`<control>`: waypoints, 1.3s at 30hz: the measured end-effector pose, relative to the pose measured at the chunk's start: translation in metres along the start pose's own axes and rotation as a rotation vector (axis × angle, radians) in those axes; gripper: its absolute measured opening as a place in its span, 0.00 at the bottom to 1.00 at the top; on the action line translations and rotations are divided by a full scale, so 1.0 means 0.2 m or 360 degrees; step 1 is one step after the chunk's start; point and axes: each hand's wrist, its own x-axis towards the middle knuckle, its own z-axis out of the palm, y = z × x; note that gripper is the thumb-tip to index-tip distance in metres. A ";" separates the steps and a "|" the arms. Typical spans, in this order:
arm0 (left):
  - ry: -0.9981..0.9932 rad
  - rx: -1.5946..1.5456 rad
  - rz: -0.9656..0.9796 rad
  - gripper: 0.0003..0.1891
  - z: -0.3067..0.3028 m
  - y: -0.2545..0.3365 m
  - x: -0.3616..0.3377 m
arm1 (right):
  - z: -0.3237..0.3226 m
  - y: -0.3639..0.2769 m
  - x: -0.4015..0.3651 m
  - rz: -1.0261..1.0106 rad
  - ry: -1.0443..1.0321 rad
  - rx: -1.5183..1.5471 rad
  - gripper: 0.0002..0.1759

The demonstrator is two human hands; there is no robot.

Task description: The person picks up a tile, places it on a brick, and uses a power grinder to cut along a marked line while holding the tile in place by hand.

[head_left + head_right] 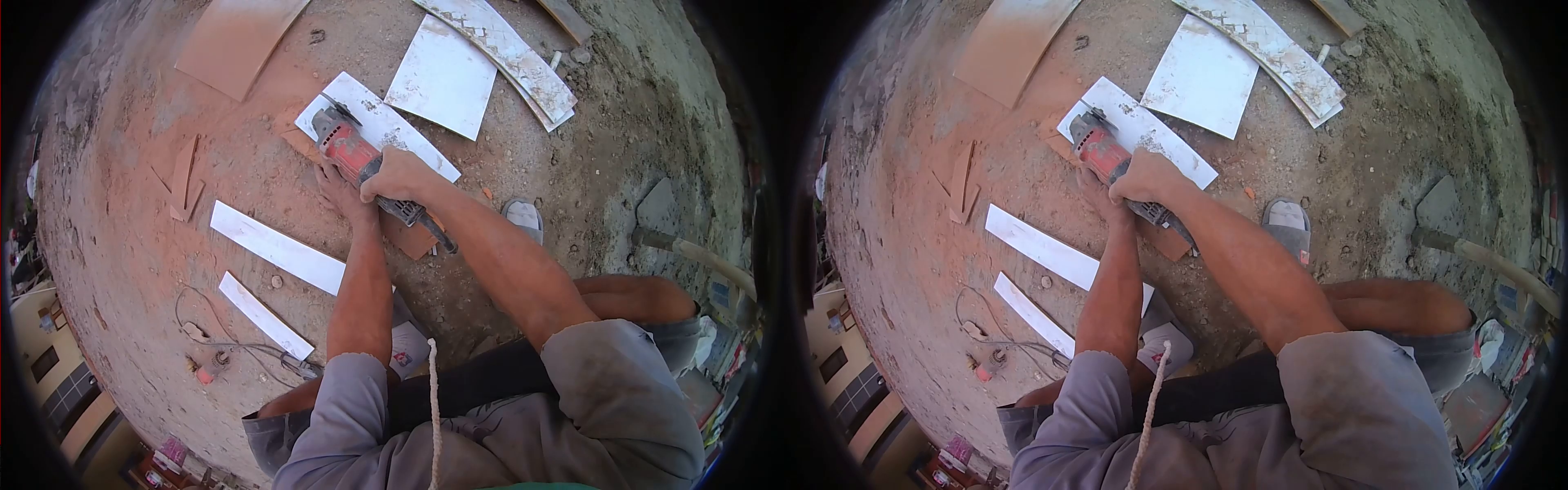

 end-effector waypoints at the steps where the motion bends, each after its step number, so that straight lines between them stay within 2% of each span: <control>1: -0.0001 0.0000 0.0001 0.41 0.01 -0.01 0.00 | 0.00 0.00 0.00 0.0000 0.0001 0.0001 0.47; 6: -0.0001 0.0000 0.0024 0.38 0.01 -0.04 0.01 | 0.00 0.01 0.00 0.0020 -0.0006 0.0007 0.49; 19: 0.0026 0.0044 0.0029 0.37 0.02 -0.05 0.01 | -0.01 0.01 -0.04 0.0028 -0.0017 0.0040 0.49; 21: -0.0102 0.0076 -0.0105 0.36 0.01 -0.04 0.02 | -0.01 0.01 -0.05 0.0036 -0.0019 0.0033 0.48; 25: -0.0052 0.0071 -0.0116 0.34 0.02 -0.03 0.01 | -0.01 0.01 -0.06 0.0033 -0.0016 0.0030 0.48; 39: 0.0072 0.0073 0.0065 0.34 0.05 -0.07 -0.01 | -0.01 0.03 -0.06 0.0030 -0.0047 0.0018 0.50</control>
